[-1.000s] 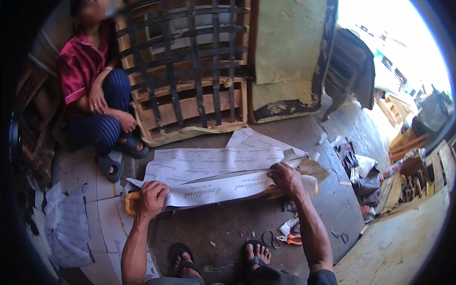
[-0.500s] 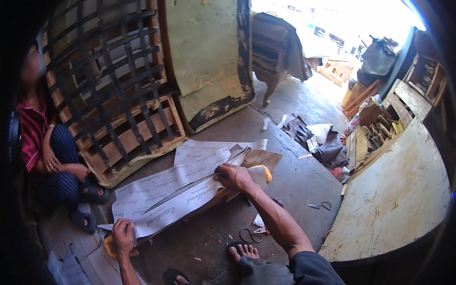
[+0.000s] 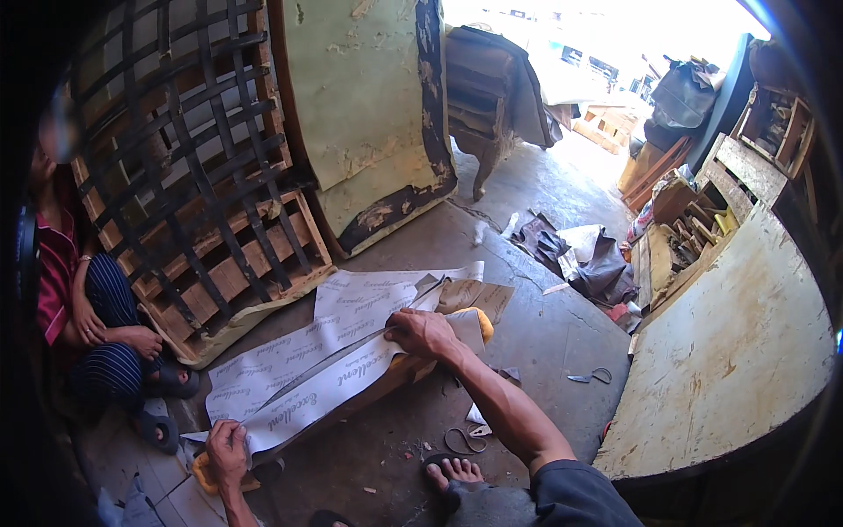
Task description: The person wraps a foam cushion with patterned paper and fits a leather cover over the padding by hand.
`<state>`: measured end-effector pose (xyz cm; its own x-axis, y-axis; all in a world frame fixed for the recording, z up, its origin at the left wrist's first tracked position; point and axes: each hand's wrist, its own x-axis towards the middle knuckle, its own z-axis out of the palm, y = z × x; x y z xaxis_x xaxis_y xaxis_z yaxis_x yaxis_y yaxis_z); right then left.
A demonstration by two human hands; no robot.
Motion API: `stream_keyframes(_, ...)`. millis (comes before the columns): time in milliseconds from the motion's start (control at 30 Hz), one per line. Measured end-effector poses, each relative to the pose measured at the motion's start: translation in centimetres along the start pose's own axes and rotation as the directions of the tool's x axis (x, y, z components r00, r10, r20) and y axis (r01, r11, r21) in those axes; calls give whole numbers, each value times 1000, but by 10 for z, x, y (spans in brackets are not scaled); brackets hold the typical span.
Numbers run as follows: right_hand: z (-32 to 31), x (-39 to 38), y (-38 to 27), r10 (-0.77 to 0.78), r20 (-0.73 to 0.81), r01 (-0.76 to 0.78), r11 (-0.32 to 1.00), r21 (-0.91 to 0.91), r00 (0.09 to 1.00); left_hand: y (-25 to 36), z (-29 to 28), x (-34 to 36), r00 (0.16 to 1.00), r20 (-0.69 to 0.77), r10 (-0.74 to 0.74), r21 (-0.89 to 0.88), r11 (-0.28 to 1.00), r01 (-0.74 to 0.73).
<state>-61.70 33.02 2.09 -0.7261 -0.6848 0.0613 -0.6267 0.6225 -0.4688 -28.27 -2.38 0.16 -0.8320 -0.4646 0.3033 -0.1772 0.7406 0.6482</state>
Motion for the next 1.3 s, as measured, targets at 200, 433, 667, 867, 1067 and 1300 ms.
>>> stream_keyframes(200,4,-1,3,-10,-12,10,1000,12,1000,0,0,-2,1000,-4,5,3,1000,-5)
stream_keyframes(433,1,-1,-1,6,6,-6,1000,5,1000,1,-1,-3,1000,-13,3,8,1000,-3)
stream_keyframes(667,0,-3,-1,-11,-6,11,1000,27,1000,-3,0,-4,1000,2,-14,4,1000,14)
stream_keyframes(867,0,-3,0,-26,-19,26,999,20,999,-1,0,-3,1000,-9,2,-5,1000,-2)
stream_keyframes(1067,0,-3,1,-29,-25,29,1000,9,999,0,0,-3,1000,-4,12,8,1000,-12)
stream_keyframes(1300,1,-3,-3,-26,-27,27,1000,10,999,2,-3,-6,1000,-11,2,16,1000,-2)
